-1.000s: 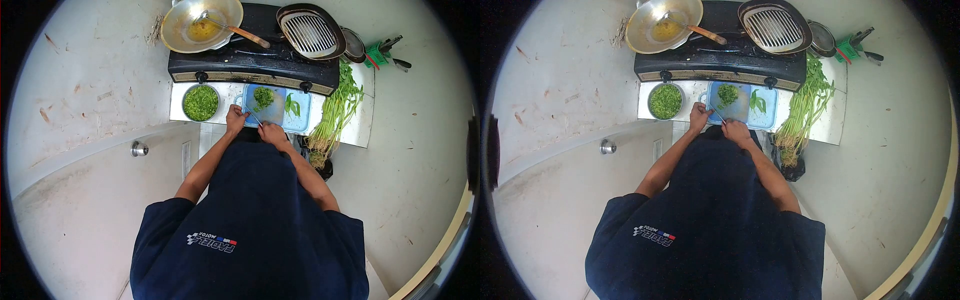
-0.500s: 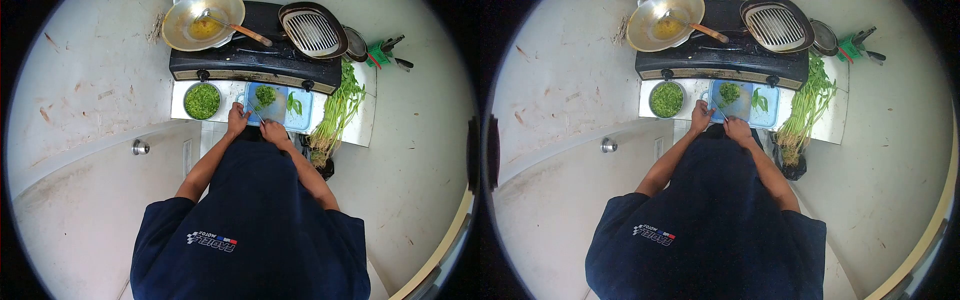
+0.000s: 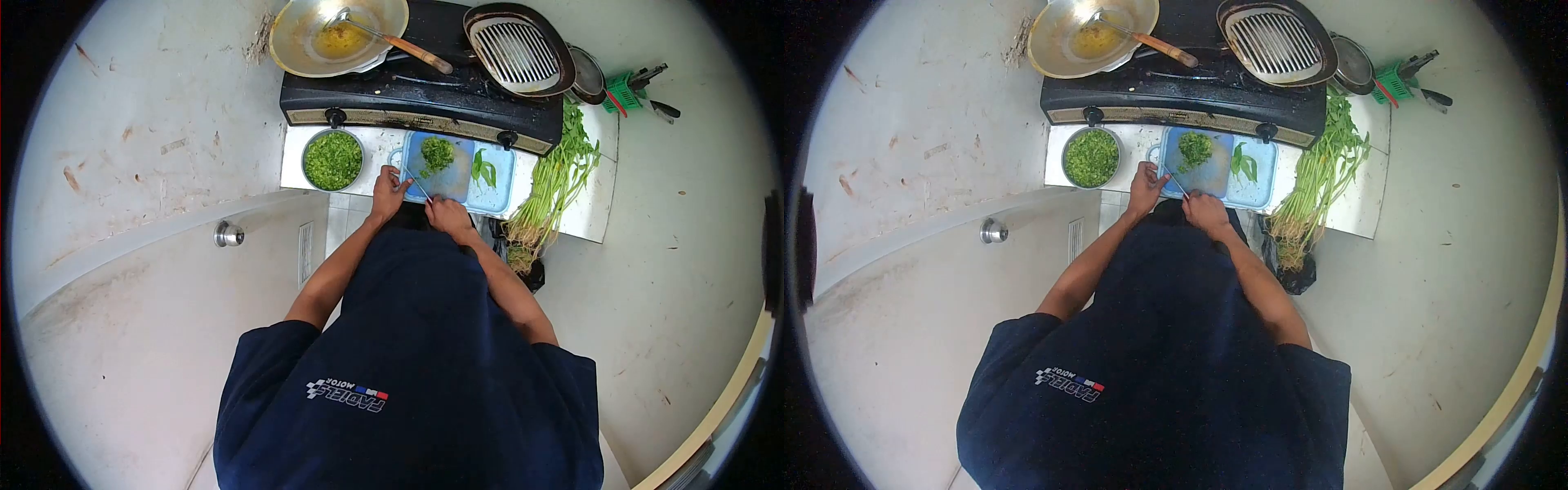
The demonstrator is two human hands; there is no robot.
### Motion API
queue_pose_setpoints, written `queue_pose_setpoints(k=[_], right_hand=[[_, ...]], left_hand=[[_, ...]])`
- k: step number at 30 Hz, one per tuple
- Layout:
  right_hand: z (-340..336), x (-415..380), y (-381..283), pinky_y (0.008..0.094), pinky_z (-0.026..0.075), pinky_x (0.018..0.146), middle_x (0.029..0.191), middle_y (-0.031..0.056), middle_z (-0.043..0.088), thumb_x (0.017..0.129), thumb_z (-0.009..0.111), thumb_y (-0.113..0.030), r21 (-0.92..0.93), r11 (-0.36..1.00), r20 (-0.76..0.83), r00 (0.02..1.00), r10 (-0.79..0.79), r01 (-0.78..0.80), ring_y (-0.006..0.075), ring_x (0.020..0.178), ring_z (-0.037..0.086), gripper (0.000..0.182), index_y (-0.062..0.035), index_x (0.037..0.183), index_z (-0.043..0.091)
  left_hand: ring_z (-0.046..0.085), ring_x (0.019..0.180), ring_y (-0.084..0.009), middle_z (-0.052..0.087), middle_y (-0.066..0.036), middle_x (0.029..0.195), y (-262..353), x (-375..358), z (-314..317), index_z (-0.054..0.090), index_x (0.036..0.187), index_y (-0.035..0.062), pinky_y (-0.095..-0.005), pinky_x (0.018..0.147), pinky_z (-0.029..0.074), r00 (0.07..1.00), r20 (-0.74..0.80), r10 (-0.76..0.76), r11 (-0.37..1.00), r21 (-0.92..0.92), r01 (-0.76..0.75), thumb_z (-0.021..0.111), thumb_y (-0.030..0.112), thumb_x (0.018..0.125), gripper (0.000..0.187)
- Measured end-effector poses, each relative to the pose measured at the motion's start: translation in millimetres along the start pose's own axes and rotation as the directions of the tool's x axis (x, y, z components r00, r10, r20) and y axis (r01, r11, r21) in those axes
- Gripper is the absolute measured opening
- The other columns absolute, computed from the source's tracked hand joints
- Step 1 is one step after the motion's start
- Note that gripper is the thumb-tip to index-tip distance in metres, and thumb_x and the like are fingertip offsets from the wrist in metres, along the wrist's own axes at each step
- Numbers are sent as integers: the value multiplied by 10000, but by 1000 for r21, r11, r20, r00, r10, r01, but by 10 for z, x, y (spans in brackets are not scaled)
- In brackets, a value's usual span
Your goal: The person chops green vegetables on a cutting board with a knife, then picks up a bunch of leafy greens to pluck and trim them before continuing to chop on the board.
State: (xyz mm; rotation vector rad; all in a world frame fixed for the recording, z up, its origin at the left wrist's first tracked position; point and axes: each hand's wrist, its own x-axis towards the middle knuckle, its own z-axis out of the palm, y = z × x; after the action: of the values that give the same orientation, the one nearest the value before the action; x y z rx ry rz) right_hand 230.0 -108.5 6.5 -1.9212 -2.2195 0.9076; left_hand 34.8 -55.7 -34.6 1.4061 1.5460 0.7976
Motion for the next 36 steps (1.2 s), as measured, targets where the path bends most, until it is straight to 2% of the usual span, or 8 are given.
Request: queue_pose_setpoints(k=[5,11,17,20,23,26,32,36], right_hand=[[21,17,37,536,576,639,698,264,689,1023,525,-336,-42,998,-20,999,-41,40,456,671,703,387,27,925,615],[-8,44,38,526,582,650,708,247,699,1016,535,-328,-71,995,-15,998,-69,68,434,676,715,373,28,938,610],[-23,2,59,526,572,627,690,247,689,1021,537,-343,-79,996,-57,998,-34,30,436,647,700,370,8,921,603],[-35,5,52,525,575,638,704,247,694,1017,544,-347,-67,998,-47,999,-17,14,432,666,708,377,15,936,609],[-70,4,7,519,578,652,716,243,701,1013,548,-346,-66,998,-22,1000,-7,5,424,686,717,379,21,950,614],[-20,-10,32,523,574,634,696,243,693,1017,542,-348,-69,997,-39,998,-50,47,430,659,706,374,12,940,611],[-19,5,29,504,581,641,714,217,712,1012,547,-344,-102,994,14,999,-41,42,407,683,724,368,16,970,610],[-15,-4,35,497,582,624,703,211,712,1014,547,-341,-127,990,16,998,-62,63,395,674,729,363,16,970,600]], left_hand=[[568,718,-184,563,-65,790,60,1,-23,538,1099,48,-337,659,489,1000,-5,-16,1000,-6,16,846,152,827,424],[579,692,-183,578,-66,782,62,46,-8,546,1082,40,-338,649,497,991,18,-130,991,-25,131,849,144,816,416],[575,674,-179,575,-58,752,100,30,-37,550,1077,34,-333,635,491,996,20,-82,996,-14,83,852,167,830,413],[530,697,-127,554,-31,784,124,16,-59,550,1089,35,-293,668,482,995,40,-90,996,29,89,849,186,858,407],[563,652,-169,569,-59,728,89,15,-52,555,1081,31,-329,617,484,999,5,-35,999,26,35,867,221,837,440],[559,646,-172,567,-56,723,113,18,-70,554,1081,34,-330,616,484,994,40,-100,995,8,99,863,226,841,437],[575,670,-183,577,-66,744,134,8,-77,543,1080,43,-333,636,493,1000,11,-24,1000,16,23,846,178,831,415],[586,684,-204,577,-75,751,59,47,-39,535,1072,39,-348,655,500,999,28,-45,998,42,44,842,161,816,418]])
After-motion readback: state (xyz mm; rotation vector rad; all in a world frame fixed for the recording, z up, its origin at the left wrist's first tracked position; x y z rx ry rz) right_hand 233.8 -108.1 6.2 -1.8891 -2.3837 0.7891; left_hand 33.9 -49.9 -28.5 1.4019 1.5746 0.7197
